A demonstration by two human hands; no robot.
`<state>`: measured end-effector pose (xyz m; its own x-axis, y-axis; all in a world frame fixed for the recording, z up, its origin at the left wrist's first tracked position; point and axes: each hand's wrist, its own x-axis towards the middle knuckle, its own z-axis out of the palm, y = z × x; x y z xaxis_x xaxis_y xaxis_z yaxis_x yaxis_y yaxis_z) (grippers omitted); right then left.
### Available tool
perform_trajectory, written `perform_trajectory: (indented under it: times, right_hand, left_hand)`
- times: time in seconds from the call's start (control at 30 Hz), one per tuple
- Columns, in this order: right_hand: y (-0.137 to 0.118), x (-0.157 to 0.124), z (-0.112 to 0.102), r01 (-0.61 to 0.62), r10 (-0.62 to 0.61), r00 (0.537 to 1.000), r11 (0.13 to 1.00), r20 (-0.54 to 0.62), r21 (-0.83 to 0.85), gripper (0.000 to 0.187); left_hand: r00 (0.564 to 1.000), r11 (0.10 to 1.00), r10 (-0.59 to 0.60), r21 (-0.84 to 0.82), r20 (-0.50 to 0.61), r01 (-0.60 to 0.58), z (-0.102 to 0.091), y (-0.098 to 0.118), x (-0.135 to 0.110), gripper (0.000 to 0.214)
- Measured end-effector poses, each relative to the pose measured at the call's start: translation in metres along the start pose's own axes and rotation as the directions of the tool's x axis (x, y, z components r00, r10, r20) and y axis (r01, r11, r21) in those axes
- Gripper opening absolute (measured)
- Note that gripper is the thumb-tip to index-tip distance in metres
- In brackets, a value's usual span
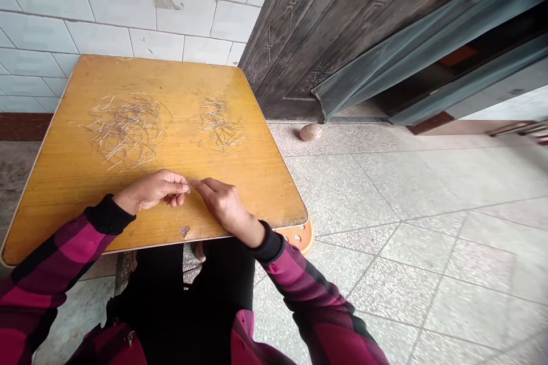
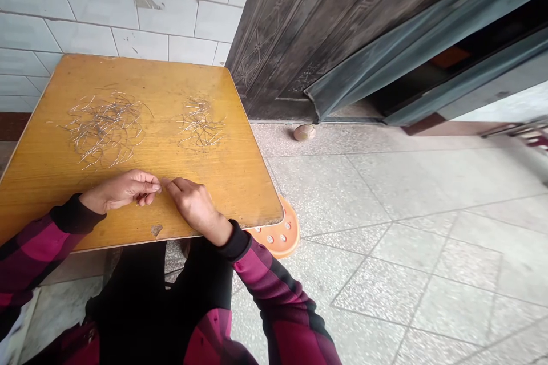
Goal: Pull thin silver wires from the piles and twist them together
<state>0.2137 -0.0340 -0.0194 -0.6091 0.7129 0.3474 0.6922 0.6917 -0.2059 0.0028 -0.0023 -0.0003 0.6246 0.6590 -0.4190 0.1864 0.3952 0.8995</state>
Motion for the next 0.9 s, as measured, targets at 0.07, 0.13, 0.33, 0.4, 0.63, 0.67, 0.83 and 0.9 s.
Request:
perform_trajectory:
  times: [0.07, 0.13, 0.33, 0.4, 0.63, 0.67, 0.83, 0.9]
  right_hand:
    - [0.005, -0.003, -0.005, 0.091, -0.091, 0.996, 0.996, 0.007, -0.016, 0.034]
    - [0.011, -0.005, -0.014, 0.175, -0.175, 0.984, 0.984, 0.020, -0.044, 0.034]
    - [0.020, -0.006, -0.027, 0.244, -0.242, 0.969, 0.969, 0.056, -0.032, 0.033]
    - [0.023, -0.006, -0.027, 0.222, -0.220, 0.974, 0.975, 0.050, -0.028, 0.033]
    - [0.032, -0.006, -0.031, 0.020, -0.047, 0.990, 0.981, 0.134, 0.194, 0.027]
    - [0.033, -0.006, -0.032, -0.007, -0.023, 0.990, 0.977, 0.137, 0.215, 0.027]
    - [0.035, -0.015, -0.031, -0.063, 0.046, 0.997, 0.960, 0.068, 0.274, 0.022]
    - [0.036, -0.020, -0.030, -0.061, 0.049, 0.998, 0.947, 0.048, 0.315, 0.021]
  left_hand:
    - [1.000, 1.000, 0.004, 0.028, 0.016, -0.004, 0.001, 0.001, -0.002, 0.028]
    - [0.999, 0.998, 0.004, 0.060, 0.040, -0.006, 0.003, 0.003, -0.004, 0.026]
    - [0.998, 0.995, -0.021, 0.103, 0.066, 0.014, 0.006, 0.005, -0.006, 0.025]
    - [0.997, 0.993, -0.028, 0.112, 0.069, 0.020, 0.006, 0.007, -0.007, 0.026]
    - [0.999, 0.989, -0.029, 0.145, 0.025, 0.025, 0.001, 0.008, -0.008, 0.027]
    - [1.000, 0.989, -0.019, 0.148, 0.009, 0.017, -0.001, 0.007, -0.008, 0.028]
    - [0.998, 0.972, 0.034, 0.233, -0.054, -0.020, -0.014, 0.007, -0.007, 0.026]
    - [0.997, 0.957, 0.046, 0.288, -0.068, -0.024, -0.018, 0.010, -0.008, 0.024]
